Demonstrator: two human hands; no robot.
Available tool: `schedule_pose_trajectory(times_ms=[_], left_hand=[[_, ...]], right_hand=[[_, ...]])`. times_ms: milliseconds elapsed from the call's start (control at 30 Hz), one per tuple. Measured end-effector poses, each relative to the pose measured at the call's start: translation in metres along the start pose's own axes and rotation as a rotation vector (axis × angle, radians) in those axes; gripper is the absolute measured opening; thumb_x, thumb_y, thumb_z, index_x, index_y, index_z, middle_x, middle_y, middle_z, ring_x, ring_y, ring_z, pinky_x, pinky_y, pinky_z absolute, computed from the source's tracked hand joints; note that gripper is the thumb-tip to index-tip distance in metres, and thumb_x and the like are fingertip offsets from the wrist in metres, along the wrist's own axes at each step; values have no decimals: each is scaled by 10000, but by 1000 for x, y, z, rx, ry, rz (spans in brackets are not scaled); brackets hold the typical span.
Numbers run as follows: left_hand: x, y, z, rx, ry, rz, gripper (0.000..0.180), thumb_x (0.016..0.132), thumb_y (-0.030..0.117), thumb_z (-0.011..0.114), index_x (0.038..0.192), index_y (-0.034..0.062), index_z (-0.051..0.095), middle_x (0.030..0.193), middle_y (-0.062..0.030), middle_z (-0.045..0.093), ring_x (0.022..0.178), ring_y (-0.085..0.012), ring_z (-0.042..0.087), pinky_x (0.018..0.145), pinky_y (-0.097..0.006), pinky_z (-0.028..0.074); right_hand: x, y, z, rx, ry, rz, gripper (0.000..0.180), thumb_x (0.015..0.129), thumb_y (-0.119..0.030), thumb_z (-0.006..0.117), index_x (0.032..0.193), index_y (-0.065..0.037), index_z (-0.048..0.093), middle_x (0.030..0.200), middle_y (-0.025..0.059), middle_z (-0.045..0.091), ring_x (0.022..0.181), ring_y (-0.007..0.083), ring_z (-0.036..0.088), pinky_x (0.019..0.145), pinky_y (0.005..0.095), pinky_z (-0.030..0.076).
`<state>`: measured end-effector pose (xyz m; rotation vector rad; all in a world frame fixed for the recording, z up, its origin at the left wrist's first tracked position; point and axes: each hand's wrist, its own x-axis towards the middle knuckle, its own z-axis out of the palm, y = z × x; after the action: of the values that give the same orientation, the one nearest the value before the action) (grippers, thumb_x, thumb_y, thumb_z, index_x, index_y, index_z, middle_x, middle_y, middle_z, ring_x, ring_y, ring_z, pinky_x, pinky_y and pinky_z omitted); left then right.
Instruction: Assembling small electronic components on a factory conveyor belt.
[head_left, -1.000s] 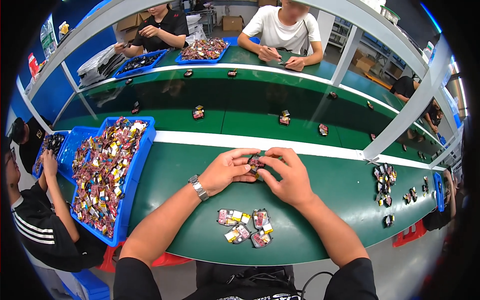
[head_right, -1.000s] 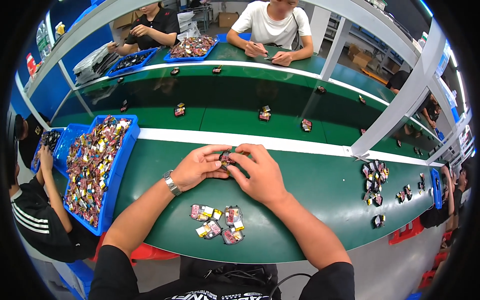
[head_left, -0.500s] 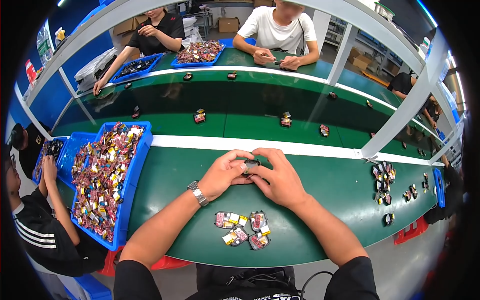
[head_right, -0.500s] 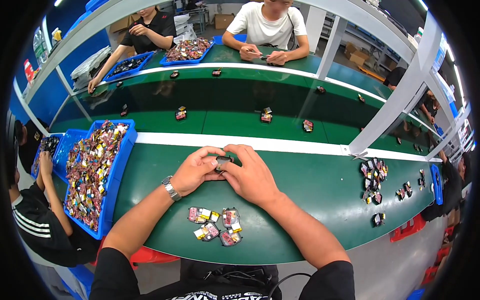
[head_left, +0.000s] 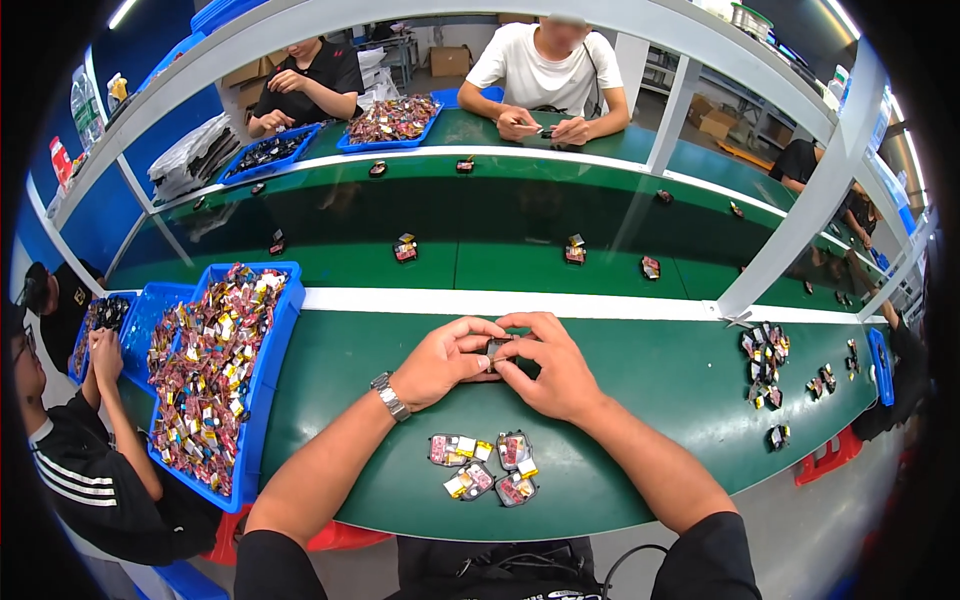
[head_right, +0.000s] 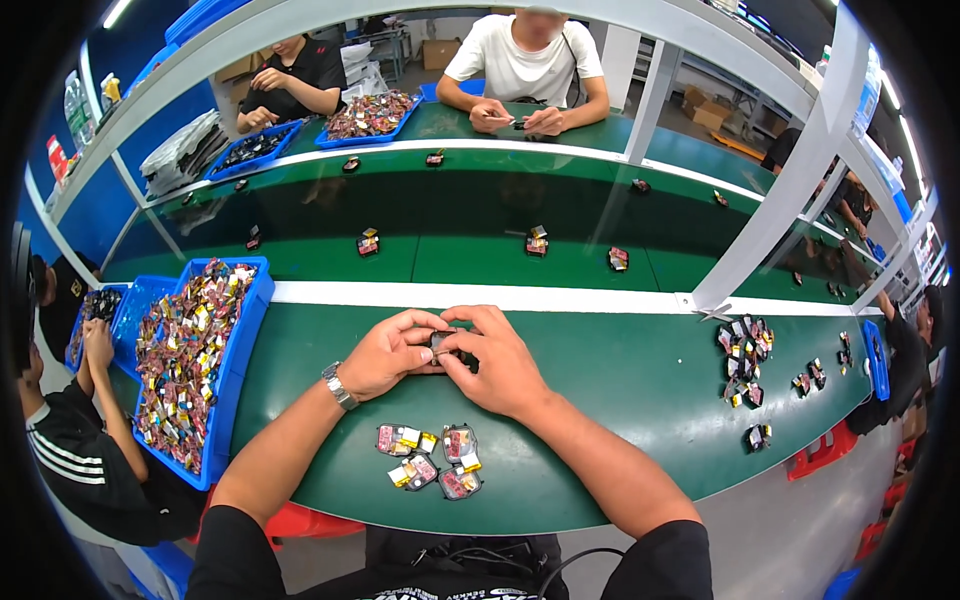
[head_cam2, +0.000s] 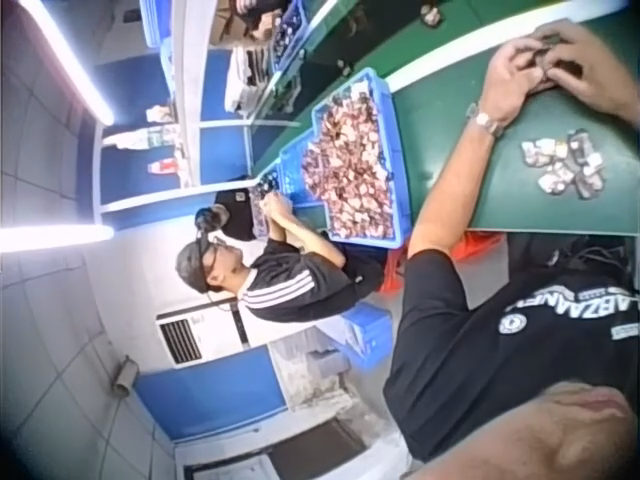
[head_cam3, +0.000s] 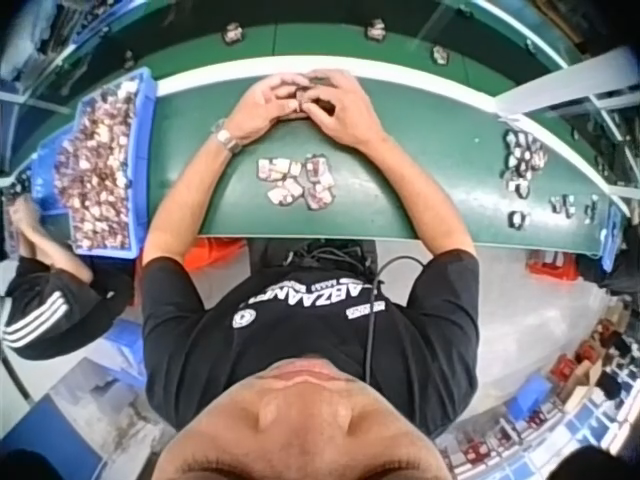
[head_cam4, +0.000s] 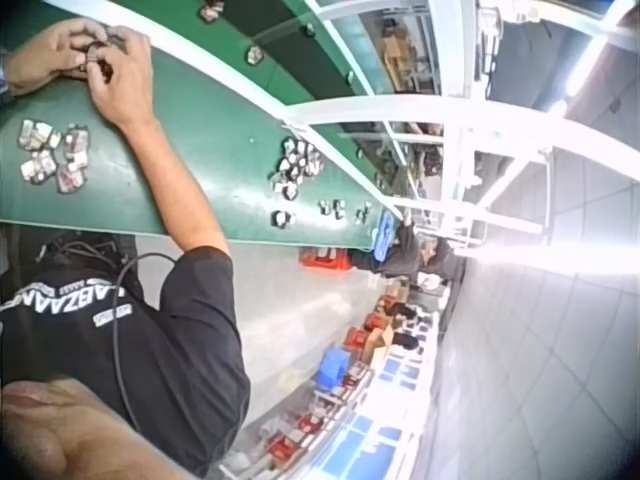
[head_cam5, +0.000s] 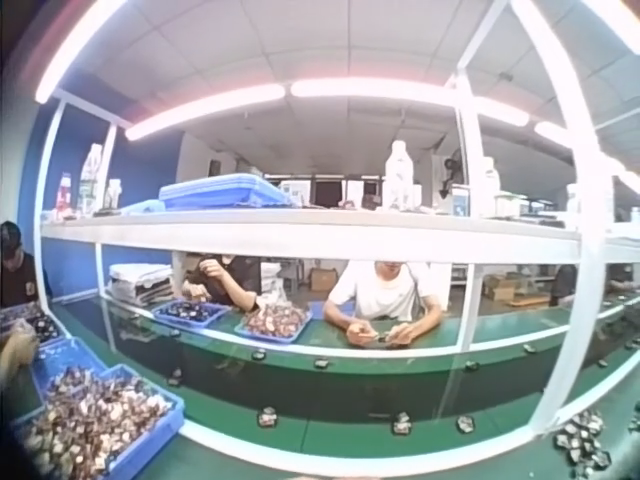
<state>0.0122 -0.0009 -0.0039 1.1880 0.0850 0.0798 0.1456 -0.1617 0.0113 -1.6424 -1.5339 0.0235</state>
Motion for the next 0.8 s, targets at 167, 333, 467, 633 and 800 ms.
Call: schedule_pose_trajectory(times_ms=[167,333,467,633,800], left_hand=[[-2,1,1,40,31,-15,339,936,-41,491,1270,3,458,1221,-122,590,1116,-188,607,995,-369,531],[1,0,2,-11,16,-20,327,949,-35,472,1271,20,466,1208,-107,597,1120,-185,608,996,-372,528],[1,-1,0,-6,44,-35,295,977,20,481,1270,45,482,1201,-90,601,1124,-171,606,988,-361,527],[0,-2,0,-24,53,-35,274,990,62,496,1264,55,491,1201,-78,603,1120,-162,607,978,-348,530],[0,-2,0,-45,61,-26,260,991,60,495,1250,56,496,1204,-77,604,1117,-161,609,977,-350,529]], right_hand=[[-2,-3,-1,67,-15,-14,82,802,-68,689,883,-56,693,1193,87,601,1115,276,548,890,372,508],[-3,-1,3,31,66,9,89,802,-67,699,888,-47,695,1193,84,599,1107,277,556,898,374,508],[-4,-3,9,23,108,-1,108,795,-49,711,902,-46,701,1173,84,606,1084,268,569,864,361,525],[-3,-4,9,-10,117,-27,147,778,-37,727,924,-49,711,1160,86,614,1079,268,575,855,364,535],[-4,-7,11,-81,161,-52,191,749,-10,730,936,-46,716,1161,87,615,1087,277,572,859,371,535]])
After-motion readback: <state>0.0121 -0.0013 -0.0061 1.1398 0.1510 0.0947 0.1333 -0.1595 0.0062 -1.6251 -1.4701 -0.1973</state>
